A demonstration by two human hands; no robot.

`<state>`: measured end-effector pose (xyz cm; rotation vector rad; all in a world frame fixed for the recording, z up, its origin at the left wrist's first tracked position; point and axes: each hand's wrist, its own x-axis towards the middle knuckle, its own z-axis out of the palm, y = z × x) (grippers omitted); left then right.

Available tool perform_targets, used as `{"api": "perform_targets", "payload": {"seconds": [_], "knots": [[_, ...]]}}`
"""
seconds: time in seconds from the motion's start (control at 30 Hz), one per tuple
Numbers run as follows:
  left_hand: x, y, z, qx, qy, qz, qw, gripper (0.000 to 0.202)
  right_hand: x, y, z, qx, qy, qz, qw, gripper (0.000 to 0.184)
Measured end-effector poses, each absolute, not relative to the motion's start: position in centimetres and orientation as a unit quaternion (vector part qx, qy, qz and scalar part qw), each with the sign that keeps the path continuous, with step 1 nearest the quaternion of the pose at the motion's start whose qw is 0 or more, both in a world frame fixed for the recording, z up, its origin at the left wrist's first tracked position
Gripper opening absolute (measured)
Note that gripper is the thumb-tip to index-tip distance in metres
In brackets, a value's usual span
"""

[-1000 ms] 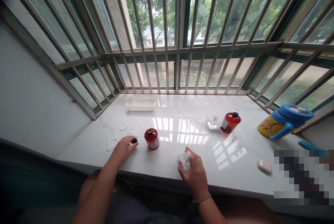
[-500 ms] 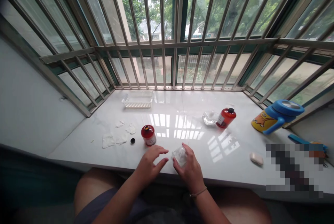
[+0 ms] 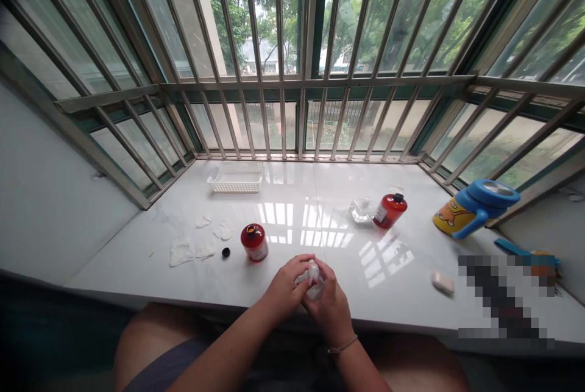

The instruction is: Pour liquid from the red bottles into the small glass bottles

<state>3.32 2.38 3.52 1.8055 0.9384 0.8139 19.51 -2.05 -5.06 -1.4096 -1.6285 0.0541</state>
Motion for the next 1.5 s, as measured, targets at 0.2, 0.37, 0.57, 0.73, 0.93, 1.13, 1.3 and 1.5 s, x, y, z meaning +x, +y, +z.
{"api": "perform_targets", "payload": {"seconds": [0.2, 0.37, 0.57, 0.73, 0.93, 1.13, 1.3, 1.5], "knots": [[4.4, 2.1, 3.3, 0.676, 0.428, 0.383, 0.462, 0.022, 19.6, -2.2, -5.0, -0.579, -0.661, 0.041, 0.475, 0.069], [4.3, 1.9, 3.3, 0.634, 0.45, 0.379, 0.501, 0.06, 19.6, -2.2, -4.5, -0.572, -0.668, 0.063, 0.472, 0.07], [2.8, 1.2, 2.8, 0.623, 0.423, 0.377, 0.539, 0.063, 19.4, -2.2, -4.6, -0.566, -0.672, 0.032, 0.477, 0.068], [2.6, 1.1, 2.5, 0.64, 0.415, 0.377, 0.524, 0.068, 19.4, -2.2, -4.6, -0.568, -0.668, 0.044, 0.478, 0.07], [2.7, 1.3, 2.4, 0.62, 0.418, 0.392, 0.536, 0.054, 19.4, -2.2, -4.1, -0.564, -0.67, 0.052, 0.48, 0.069], [2.8, 1.3, 2.8, 0.637, 0.41, 0.389, 0.524, 0.049, 19.4, -2.1, -4.6, -0.57, -0.67, 0.047, 0.474, 0.071], [2.8, 1.2, 2.8, 0.669, 0.398, 0.372, 0.505, 0.057, 19.3, -2.0, -5.1, -0.568, -0.671, 0.022, 0.477, 0.071], [2.9, 1.3, 2.8, 0.641, 0.422, 0.386, 0.511, 0.057, 19.4, -2.1, -4.7, -0.558, -0.673, 0.05, 0.484, 0.076]]}}
